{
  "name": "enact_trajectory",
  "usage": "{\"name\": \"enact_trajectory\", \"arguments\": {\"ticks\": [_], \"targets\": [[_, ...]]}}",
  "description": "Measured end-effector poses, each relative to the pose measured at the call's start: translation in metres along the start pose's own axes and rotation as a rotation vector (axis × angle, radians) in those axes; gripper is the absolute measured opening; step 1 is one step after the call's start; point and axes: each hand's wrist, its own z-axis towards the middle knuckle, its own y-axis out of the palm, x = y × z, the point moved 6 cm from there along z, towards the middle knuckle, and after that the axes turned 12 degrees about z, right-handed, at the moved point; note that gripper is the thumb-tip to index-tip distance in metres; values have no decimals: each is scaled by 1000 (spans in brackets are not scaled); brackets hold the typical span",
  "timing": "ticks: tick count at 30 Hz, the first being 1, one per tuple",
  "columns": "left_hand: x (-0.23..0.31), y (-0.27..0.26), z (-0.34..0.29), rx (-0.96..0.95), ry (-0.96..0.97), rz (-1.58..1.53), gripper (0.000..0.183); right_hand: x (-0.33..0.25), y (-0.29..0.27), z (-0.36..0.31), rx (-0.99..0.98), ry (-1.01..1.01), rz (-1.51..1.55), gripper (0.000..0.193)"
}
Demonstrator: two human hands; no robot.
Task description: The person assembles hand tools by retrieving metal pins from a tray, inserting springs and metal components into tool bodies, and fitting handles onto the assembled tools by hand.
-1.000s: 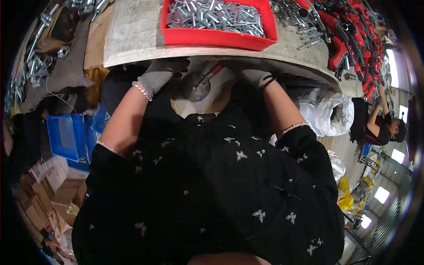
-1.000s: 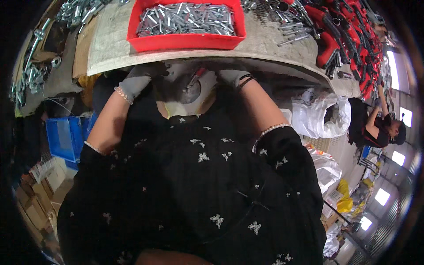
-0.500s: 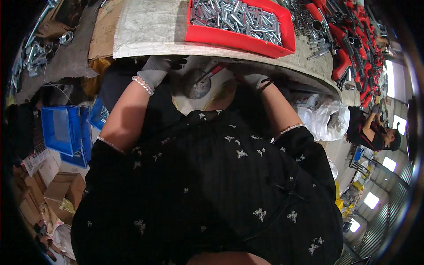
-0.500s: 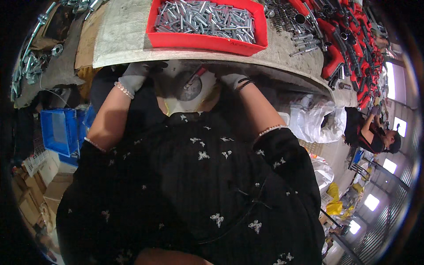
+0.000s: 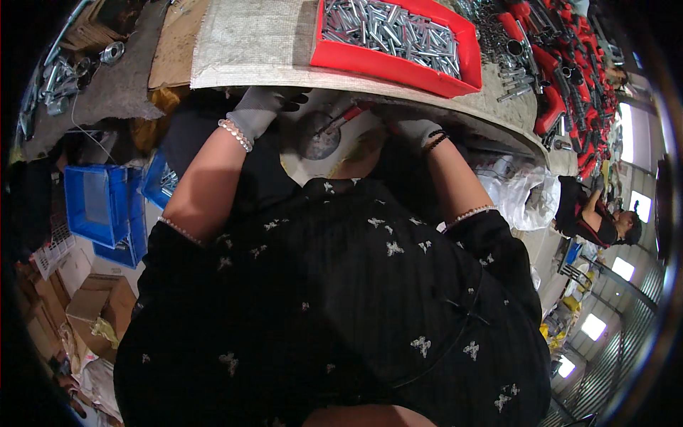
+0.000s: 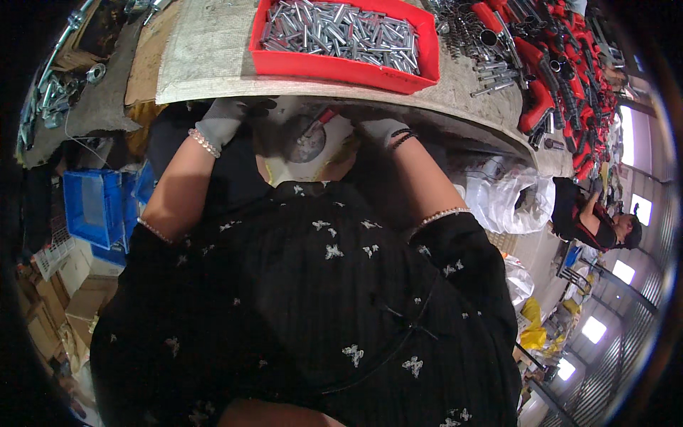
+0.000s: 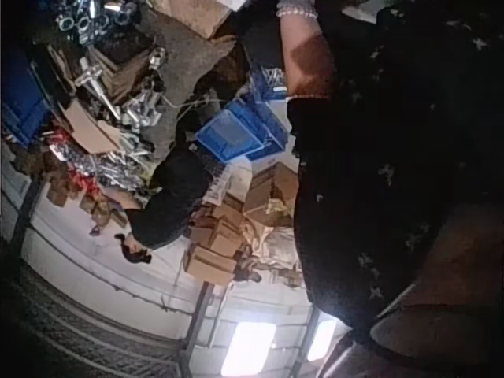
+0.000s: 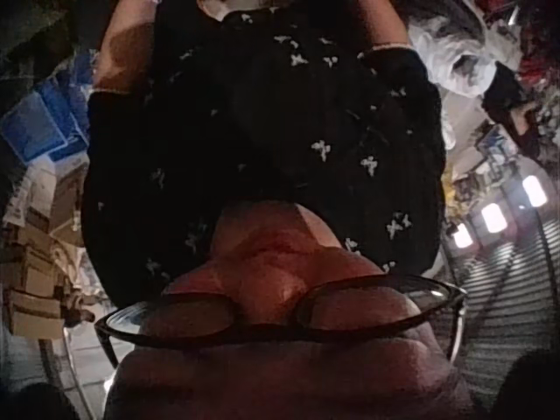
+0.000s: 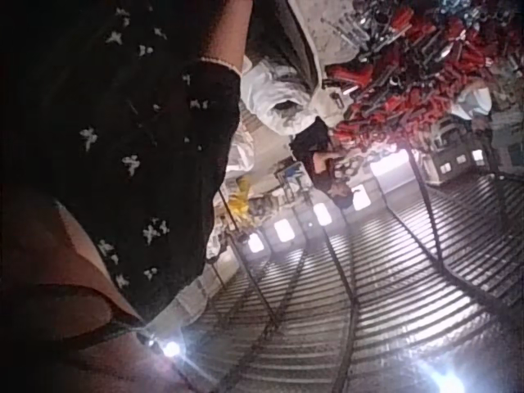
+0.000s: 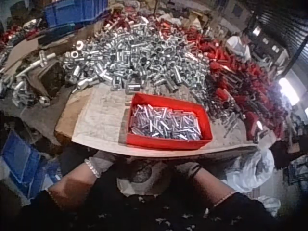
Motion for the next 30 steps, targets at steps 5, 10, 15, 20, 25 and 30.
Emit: {"name": "enact_trajectory", "arguments": {"ticks": [5,10,15,20,25,30], "targets": [[-5,-1,-8,-7,-8,1,29,-9,3,0,3,23,-106,41],[-6,-4,-23,-7,-10,10,28,-38,14,-9,-34,-292,-199,37],[-6,-1,-20,-8,-15,17,27,-78,51,-20,-151,-201,-876,31],[-6,1,-28,-32,-4,29,26,-81,73,-4,-444,-59,-712,48],[-9,7,-23,-77,142,197,25,-66,84,-6,-516,-13,-762,39],[-1,28,-37,-257,262,508,38,-78,110,-23,-393,22,-723,28]]}}
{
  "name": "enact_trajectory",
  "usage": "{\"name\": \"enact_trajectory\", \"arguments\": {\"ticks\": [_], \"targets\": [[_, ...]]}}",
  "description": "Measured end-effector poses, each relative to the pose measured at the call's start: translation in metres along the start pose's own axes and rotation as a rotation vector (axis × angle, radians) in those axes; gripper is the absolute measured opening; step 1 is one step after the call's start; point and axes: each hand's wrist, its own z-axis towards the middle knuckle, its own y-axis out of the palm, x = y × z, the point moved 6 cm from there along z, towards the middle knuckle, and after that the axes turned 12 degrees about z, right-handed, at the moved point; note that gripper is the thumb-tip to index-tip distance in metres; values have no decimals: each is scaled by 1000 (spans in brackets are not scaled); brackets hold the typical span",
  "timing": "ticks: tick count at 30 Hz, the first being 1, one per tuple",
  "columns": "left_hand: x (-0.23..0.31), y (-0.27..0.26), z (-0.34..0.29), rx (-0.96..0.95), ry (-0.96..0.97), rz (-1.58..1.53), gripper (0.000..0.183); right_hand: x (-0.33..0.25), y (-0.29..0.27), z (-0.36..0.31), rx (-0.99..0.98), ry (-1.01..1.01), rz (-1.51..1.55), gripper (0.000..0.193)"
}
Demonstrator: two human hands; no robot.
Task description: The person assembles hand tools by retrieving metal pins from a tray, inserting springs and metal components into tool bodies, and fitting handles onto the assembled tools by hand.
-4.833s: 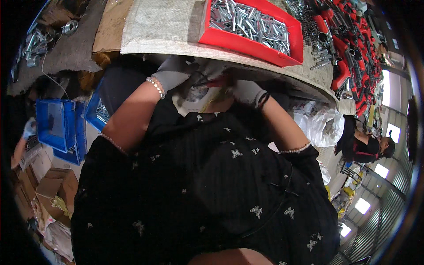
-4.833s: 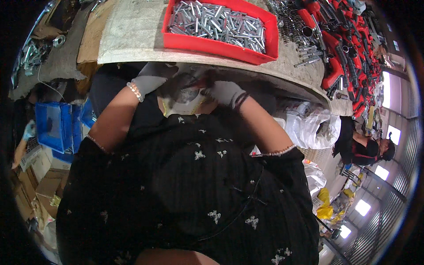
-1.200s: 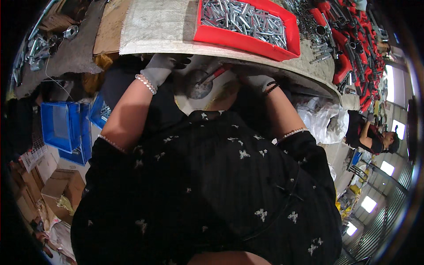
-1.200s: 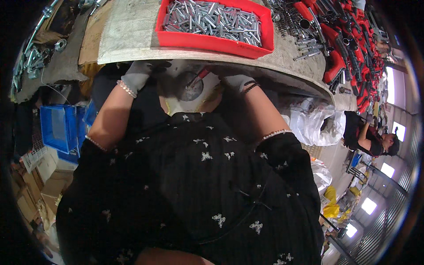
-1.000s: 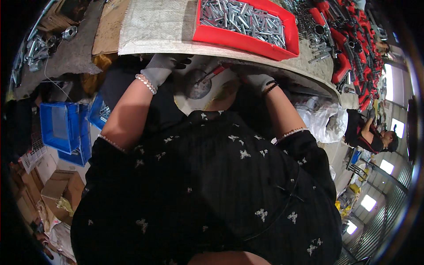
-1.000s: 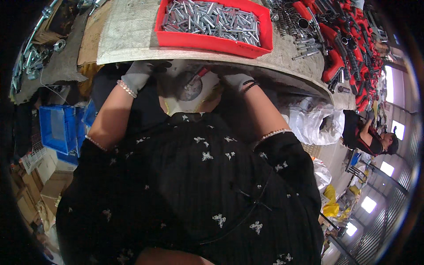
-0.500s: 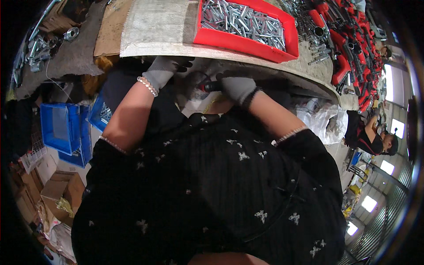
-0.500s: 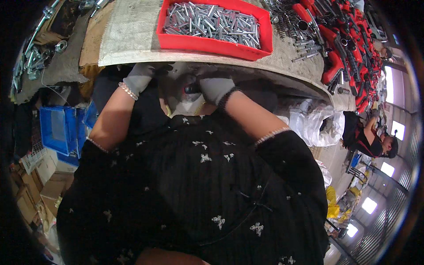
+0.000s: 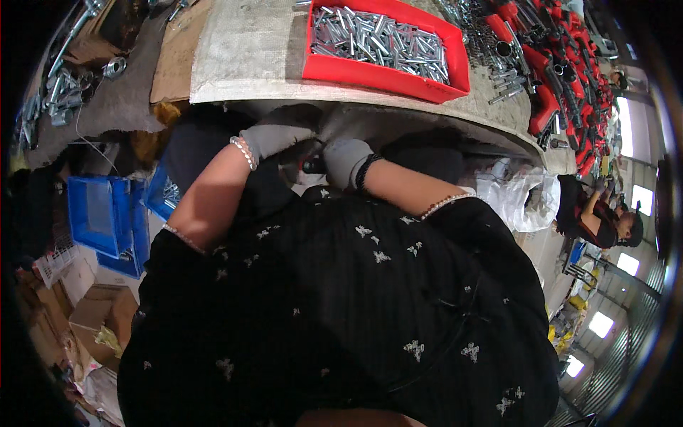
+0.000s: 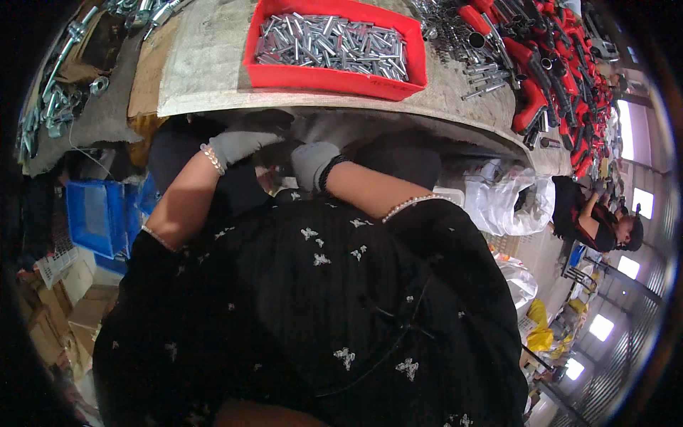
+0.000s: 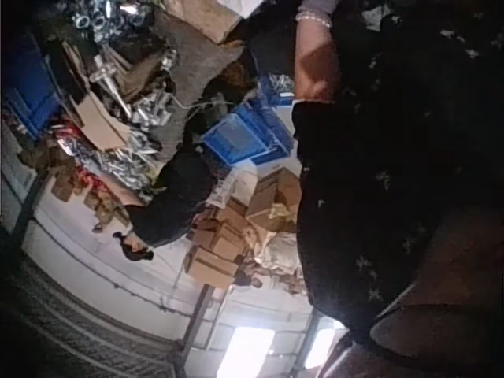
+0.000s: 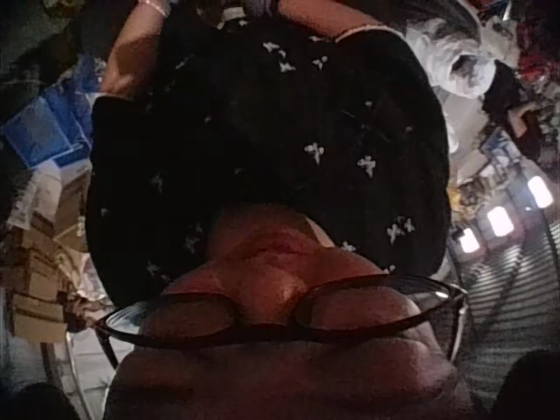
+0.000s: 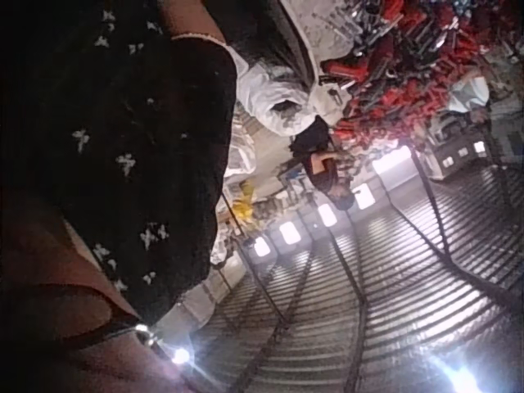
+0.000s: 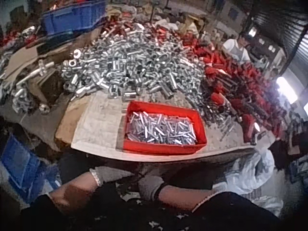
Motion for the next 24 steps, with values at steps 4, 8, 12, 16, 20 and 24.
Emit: {"name": "enact_trajectory", "arguments": {"ticks": [4,8,12,16,20,24], "targets": [[11,16,-13,-375,-352,56,38,-14,4,-1,6,43,42,27],[11,13,-19,-221,-367,148,36,-6,-9,-2,19,33,59,25],[9,33,-11,-293,-235,232,42,14,-12,-11,16,0,181,31],[50,65,2,-580,-208,568,39,25,6,-14,-83,61,173,34],[-6,126,12,-689,9,839,38,20,38,6,-114,42,143,41],[0,110,9,-445,-38,764,23,7,16,-3,-103,57,226,31]]}}
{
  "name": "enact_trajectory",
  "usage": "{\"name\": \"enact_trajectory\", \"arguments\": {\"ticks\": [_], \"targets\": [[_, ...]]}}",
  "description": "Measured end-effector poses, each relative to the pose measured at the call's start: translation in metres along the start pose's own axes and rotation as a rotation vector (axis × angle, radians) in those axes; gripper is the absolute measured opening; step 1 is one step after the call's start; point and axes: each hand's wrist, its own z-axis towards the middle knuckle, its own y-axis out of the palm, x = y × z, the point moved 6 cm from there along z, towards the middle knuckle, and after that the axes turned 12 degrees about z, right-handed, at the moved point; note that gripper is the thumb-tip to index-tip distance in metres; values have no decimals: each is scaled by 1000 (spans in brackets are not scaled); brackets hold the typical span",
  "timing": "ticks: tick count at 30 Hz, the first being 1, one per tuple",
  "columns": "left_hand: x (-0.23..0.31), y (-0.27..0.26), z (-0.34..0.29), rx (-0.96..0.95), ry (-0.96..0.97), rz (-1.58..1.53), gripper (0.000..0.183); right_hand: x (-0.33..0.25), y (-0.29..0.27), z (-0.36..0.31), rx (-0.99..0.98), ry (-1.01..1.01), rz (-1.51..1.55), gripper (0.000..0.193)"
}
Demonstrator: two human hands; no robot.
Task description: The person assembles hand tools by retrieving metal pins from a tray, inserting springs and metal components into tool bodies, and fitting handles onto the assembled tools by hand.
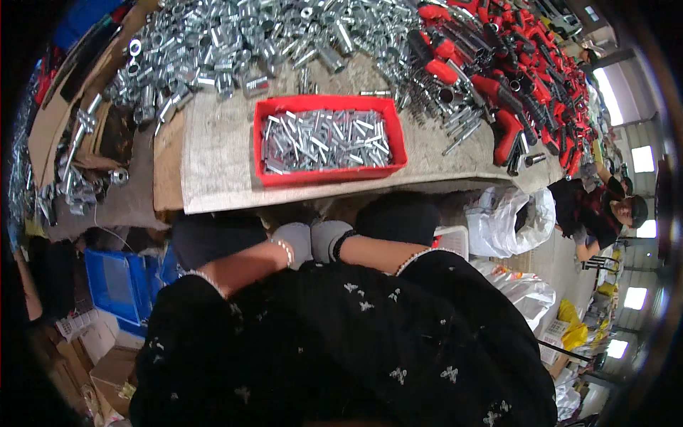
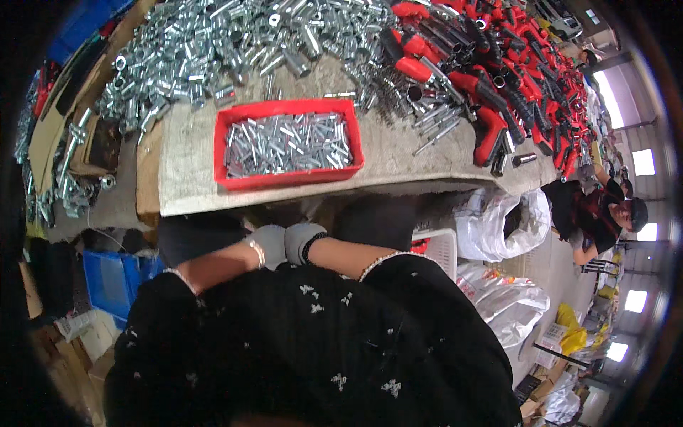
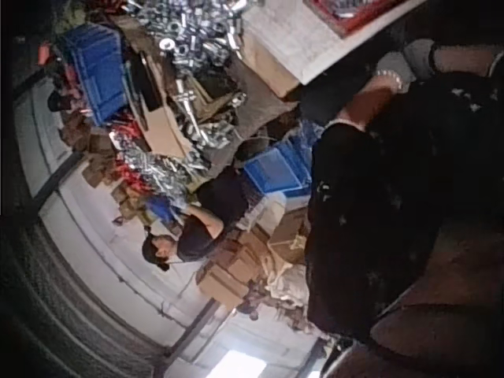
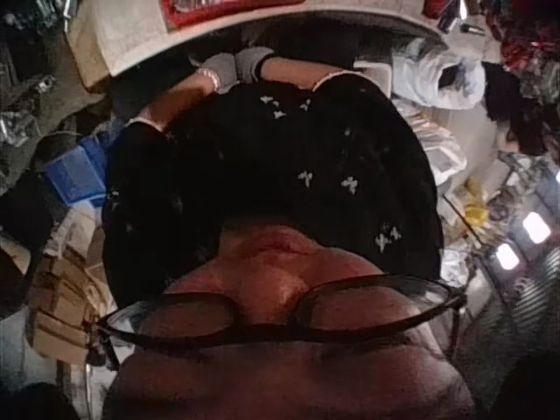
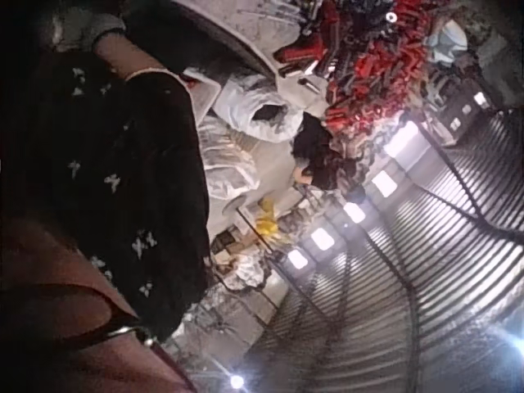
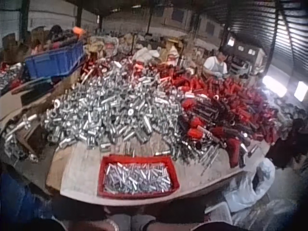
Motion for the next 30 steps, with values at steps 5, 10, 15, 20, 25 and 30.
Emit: {"name": "enact_trajectory", "arguments": {"ticks": [5,10,15,20,25,30], "targets": [[-16,37,1,271,-167,-150,24,-9,2,0,64,-38,59,30],[-10,40,8,179,94,-158,25,6,21,16,123,14,170,39],[-23,93,26,45,-137,-224,30,11,54,28,185,-154,273,41],[-3,35,9,102,-71,-36,31,11,23,1,126,-24,195,36],[-2,46,14,1,-74,-141,34,22,56,17,138,-48,149,36],[10,-66,-39,126,75,-342,31,9,-18,-68,218,-28,281,35]]}}
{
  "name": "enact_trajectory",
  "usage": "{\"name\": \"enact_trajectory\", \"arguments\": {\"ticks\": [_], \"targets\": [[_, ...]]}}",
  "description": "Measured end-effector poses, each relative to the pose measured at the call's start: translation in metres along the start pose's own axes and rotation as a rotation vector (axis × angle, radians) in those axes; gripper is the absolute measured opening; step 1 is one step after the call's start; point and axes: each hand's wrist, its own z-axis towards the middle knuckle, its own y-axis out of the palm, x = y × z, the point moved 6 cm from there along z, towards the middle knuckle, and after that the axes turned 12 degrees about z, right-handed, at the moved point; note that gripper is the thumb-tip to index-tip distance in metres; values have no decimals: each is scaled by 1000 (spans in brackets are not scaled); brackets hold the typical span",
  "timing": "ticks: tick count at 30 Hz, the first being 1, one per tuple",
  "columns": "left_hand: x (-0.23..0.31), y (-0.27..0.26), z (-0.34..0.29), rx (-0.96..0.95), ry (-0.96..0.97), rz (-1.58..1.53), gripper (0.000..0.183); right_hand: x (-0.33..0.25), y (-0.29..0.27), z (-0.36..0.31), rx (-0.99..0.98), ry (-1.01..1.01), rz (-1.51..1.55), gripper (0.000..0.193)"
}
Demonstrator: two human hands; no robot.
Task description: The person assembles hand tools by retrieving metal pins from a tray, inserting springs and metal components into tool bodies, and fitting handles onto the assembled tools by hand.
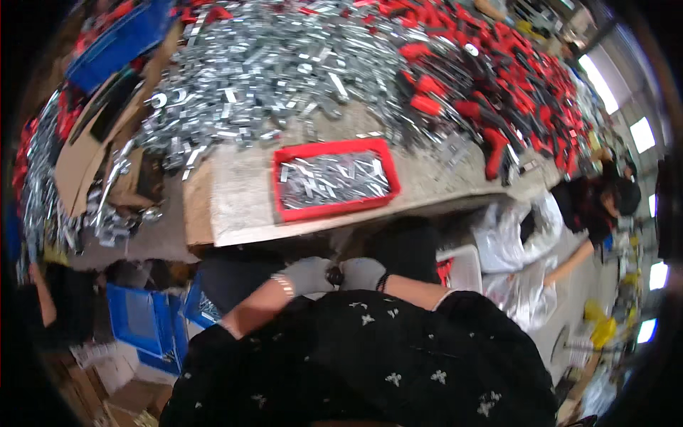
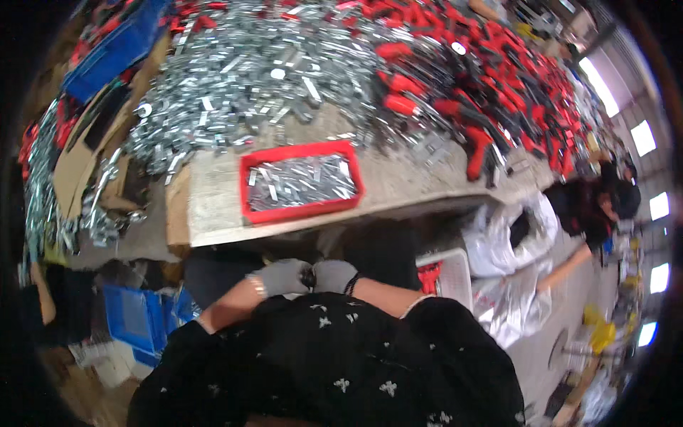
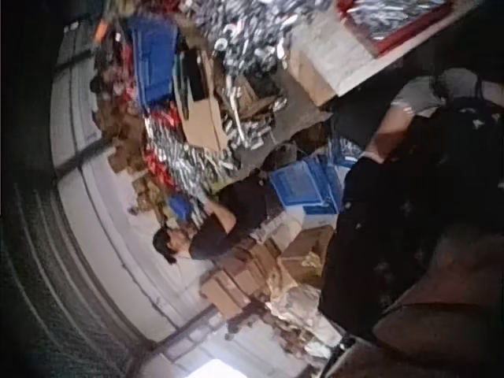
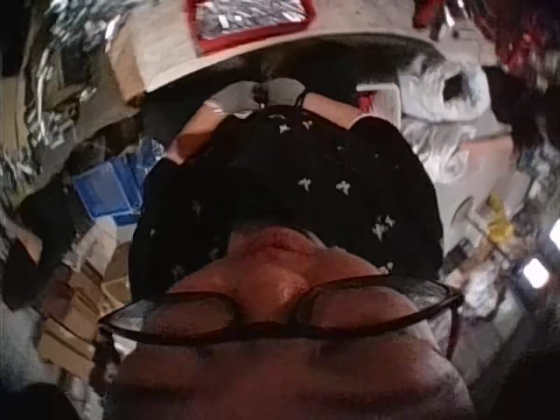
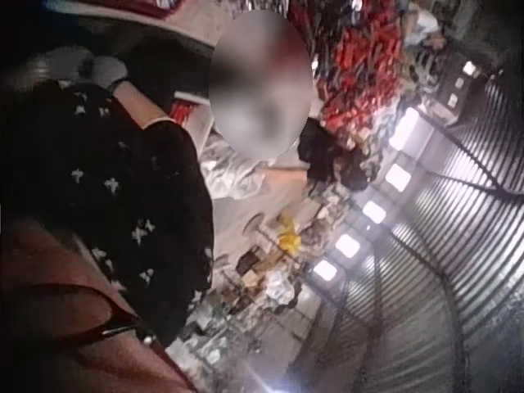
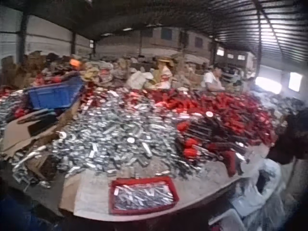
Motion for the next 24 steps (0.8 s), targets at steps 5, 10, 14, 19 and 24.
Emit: {"name": "enact_trajectory", "arguments": {"ticks": [5,10,14,19,24], "targets": [[-24,-8,-38,32,-158,40,32,-14,-114,-159,158,-208,259,35],[63,-37,-6,27,-59,-86,31,41,-102,-225,362,-79,489,36],[122,-51,8,-257,-121,-377,65,146,-89,-303,1126,80,501,48],[165,-49,30,-206,105,-519,64,327,69,-357,1272,610,582,55],[111,-21,6,-76,-104,-452,54,465,265,-333,589,1018,1000,56]]}}
